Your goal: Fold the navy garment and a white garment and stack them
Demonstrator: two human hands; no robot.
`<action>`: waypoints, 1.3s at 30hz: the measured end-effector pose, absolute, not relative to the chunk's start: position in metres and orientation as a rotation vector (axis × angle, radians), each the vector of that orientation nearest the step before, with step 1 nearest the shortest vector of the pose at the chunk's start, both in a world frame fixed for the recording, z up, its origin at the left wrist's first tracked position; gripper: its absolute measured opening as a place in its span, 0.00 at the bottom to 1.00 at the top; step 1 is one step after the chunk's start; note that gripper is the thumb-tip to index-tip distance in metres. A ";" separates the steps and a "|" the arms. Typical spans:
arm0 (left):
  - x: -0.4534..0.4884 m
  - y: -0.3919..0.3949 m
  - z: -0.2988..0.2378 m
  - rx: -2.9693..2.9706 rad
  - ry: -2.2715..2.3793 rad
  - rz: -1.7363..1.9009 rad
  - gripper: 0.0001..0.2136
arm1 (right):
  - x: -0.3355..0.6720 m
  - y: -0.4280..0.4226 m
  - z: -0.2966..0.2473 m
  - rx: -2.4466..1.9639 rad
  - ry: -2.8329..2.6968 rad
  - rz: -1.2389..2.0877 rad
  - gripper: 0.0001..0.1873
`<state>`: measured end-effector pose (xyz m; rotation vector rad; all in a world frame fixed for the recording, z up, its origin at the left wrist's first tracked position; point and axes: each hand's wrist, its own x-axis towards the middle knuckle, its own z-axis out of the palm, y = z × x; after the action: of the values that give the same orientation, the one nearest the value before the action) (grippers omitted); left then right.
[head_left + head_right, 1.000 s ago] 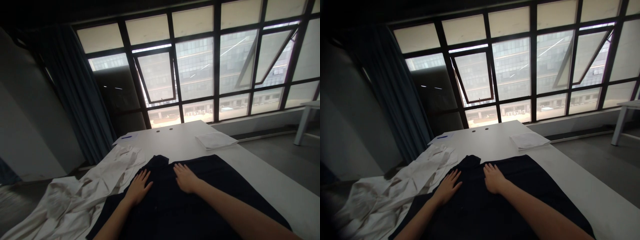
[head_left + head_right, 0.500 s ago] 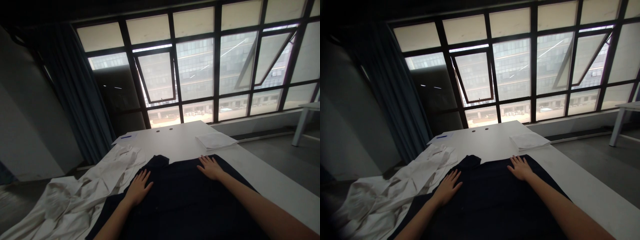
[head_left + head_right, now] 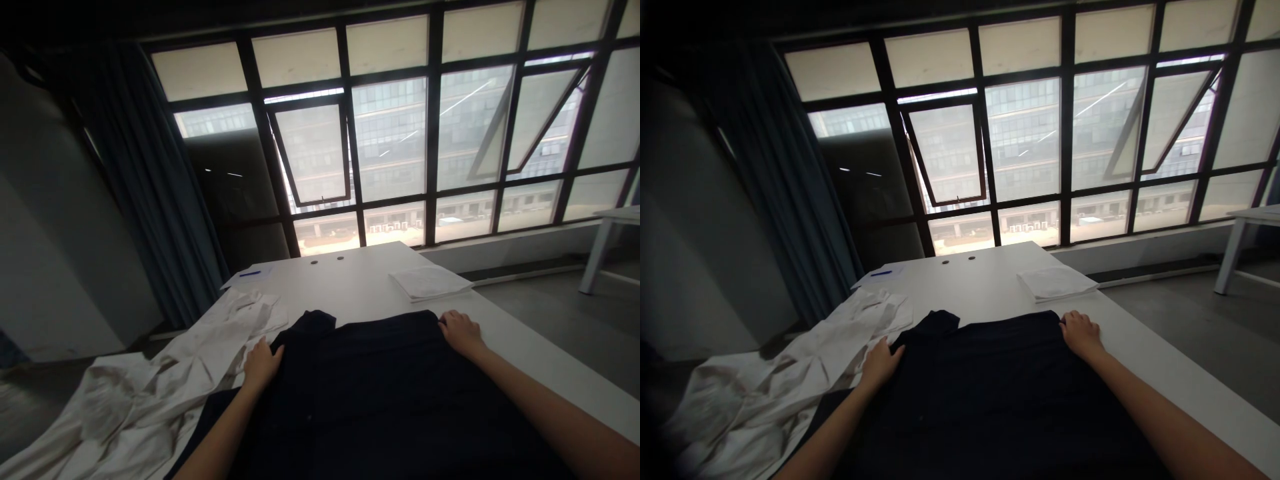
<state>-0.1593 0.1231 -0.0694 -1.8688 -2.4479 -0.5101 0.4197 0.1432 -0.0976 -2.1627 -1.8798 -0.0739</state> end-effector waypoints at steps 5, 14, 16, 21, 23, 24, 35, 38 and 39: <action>-0.173 0.140 -0.058 -2.075 -2.516 -0.536 0.16 | 0.419 0.149 -0.091 -2.063 -1.922 0.026 0.15; -0.177 0.145 -0.046 -2.079 -2.532 -0.678 0.12 | 0.421 0.163 -0.082 -1.995 -1.928 0.129 0.16; -0.174 0.144 -0.046 -2.072 -2.495 -0.701 0.11 | 0.419 0.159 -0.079 -1.931 -1.966 0.085 0.15; -0.165 0.147 -0.036 -2.073 -2.383 -0.761 0.13 | 0.412 0.160 -0.072 -1.914 -1.929 -0.066 0.19; -0.162 0.150 -0.029 -2.082 -2.338 -0.760 0.14 | 0.410 0.164 -0.070 -1.939 -1.911 -0.113 0.19; -0.160 0.151 -0.026 -2.090 -2.314 -0.751 0.15 | 0.407 0.166 -0.068 -1.950 -1.910 -0.134 0.19; -0.046 0.106 -0.057 -2.462 -1.942 -0.407 0.24 | 0.285 0.125 -0.082 -1.685 -2.269 -0.040 0.26; -0.031 0.088 -0.074 -2.567 -1.888 -0.244 0.34 | 0.269 0.110 -0.094 -1.626 -2.393 0.202 0.37; -0.034 0.084 -0.077 -2.581 -1.884 -0.191 0.35 | 0.272 0.107 -0.096 -1.614 -2.420 0.240 0.39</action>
<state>-0.0340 0.0840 -0.0774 -2.5805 -1.8838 -0.1911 0.2721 0.1072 -0.0959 -1.6138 -2.4201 0.2401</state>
